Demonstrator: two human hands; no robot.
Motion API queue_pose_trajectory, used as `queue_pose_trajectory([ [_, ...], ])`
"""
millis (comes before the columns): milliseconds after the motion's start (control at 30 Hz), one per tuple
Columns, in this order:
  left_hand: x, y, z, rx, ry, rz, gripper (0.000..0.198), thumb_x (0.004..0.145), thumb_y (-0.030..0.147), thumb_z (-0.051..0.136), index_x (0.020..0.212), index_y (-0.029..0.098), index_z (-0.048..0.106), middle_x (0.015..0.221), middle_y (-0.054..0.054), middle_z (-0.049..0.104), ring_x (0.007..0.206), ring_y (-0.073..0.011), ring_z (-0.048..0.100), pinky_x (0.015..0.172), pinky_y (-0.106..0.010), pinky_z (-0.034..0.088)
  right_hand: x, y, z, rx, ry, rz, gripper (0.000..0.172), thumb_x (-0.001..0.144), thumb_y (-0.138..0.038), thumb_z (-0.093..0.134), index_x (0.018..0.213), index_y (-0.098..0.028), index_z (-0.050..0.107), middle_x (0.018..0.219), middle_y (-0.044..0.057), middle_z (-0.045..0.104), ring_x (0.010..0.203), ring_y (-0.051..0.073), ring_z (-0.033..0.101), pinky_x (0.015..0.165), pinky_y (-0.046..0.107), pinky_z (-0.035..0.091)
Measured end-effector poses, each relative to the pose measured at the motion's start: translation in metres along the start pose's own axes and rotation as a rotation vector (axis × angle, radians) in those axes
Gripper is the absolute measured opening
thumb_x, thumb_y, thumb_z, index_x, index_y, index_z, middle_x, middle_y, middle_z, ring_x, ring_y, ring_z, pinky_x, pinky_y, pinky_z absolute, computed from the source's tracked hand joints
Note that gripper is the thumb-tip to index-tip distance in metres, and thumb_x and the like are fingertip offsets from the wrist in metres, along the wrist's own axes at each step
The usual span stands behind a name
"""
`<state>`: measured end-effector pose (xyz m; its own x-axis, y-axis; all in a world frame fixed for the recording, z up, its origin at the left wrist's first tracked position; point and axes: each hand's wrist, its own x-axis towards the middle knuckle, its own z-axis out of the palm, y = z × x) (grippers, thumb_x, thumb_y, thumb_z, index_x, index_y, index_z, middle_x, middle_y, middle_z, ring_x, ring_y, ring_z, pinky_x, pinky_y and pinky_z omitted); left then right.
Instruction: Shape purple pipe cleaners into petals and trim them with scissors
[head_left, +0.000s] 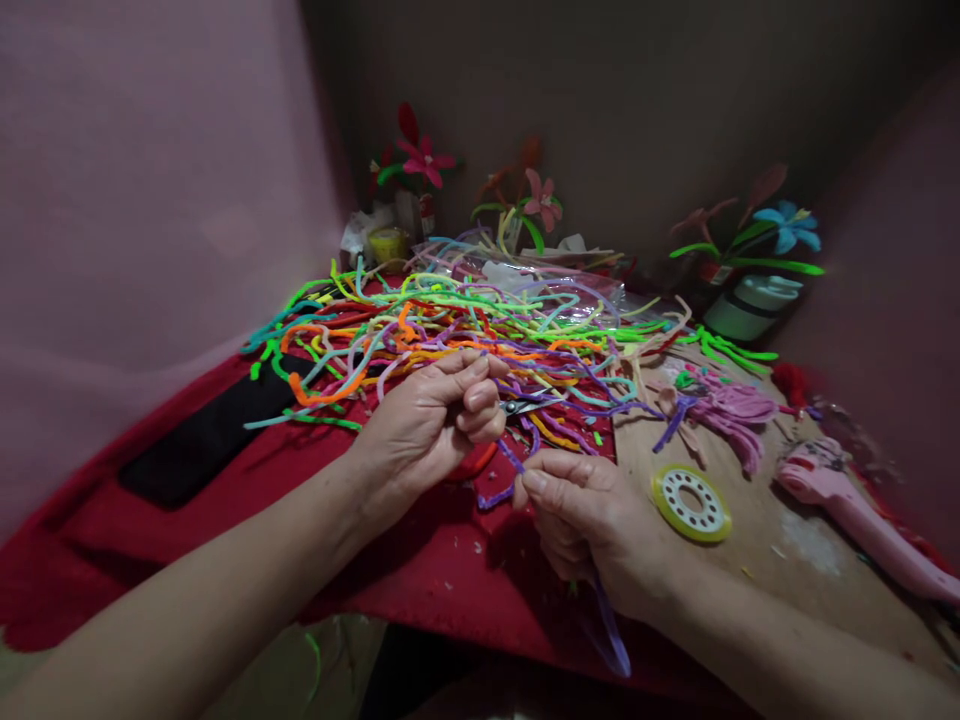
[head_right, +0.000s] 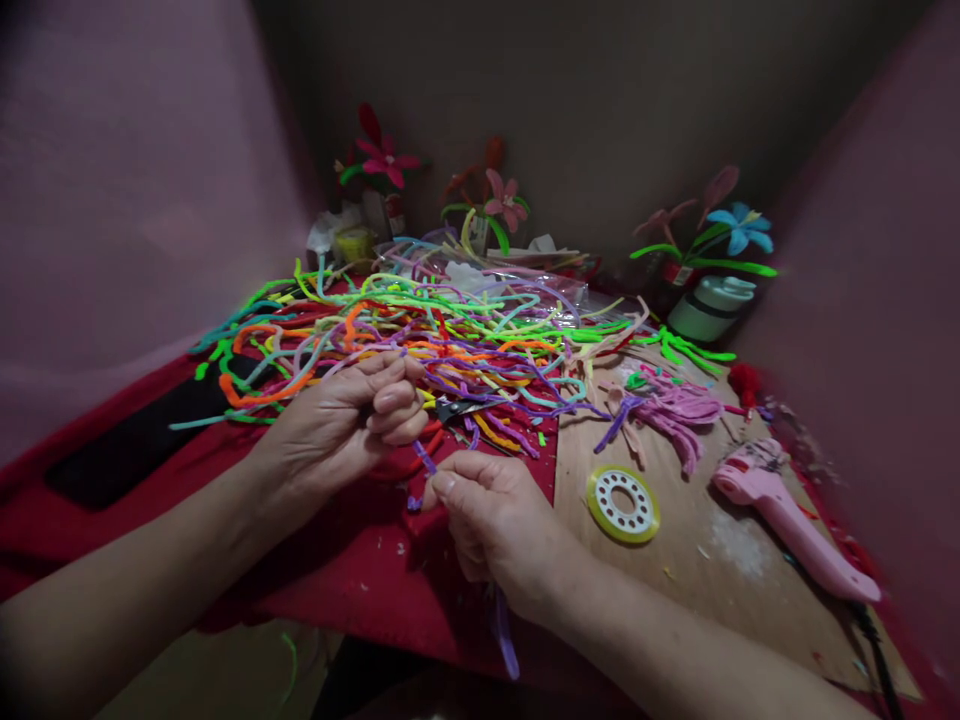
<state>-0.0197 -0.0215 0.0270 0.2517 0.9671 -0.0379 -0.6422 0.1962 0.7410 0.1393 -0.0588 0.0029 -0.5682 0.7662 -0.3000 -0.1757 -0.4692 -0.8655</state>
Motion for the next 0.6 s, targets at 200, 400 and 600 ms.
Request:
queue_pose_trajectory([
  [200,0.004,-0.001,-0.005,-0.021,-0.002,-0.021,0.016,0.084,0.007,0.047,0.074,0.008,0.060,0.052,0.003,0.043,0.040,-0.0028,0.037,0.041,-0.015,0.034,0.000,0.004,0.000,-0.003,0.016,-0.037,0.021,0.078,-0.034,0.057,0.068,-0.016,0.053,0.036,-0.011,0.030,0.030,0.003,0.017,0.030,0.016,0.015],
  [400,0.008,-0.001,-0.011,0.071,-0.087,-0.043,0.016,0.083,0.012,0.051,0.090,0.010,0.065,0.080,-0.007,0.064,0.075,-0.0125,0.061,0.074,-0.025,0.050,0.000,0.005,-0.004,0.190,-0.032,-0.067,0.017,0.084,-0.029,0.052,0.072,-0.017,0.053,0.039,-0.012,0.024,0.032,0.003,0.012,0.031,0.016,0.014],
  [600,-0.001,-0.005,-0.006,0.273,-0.266,-0.218,0.015,0.072,0.005,0.058,0.083,0.010,0.066,0.069,-0.006,0.065,0.061,-0.0134,0.061,0.062,-0.024,0.048,-0.001,-0.001,-0.007,0.352,-0.124,-0.049,0.017,0.086,-0.023,0.046,0.072,-0.016,0.054,0.039,-0.012,0.017,0.032,0.003,0.010,0.030,0.015,0.015],
])
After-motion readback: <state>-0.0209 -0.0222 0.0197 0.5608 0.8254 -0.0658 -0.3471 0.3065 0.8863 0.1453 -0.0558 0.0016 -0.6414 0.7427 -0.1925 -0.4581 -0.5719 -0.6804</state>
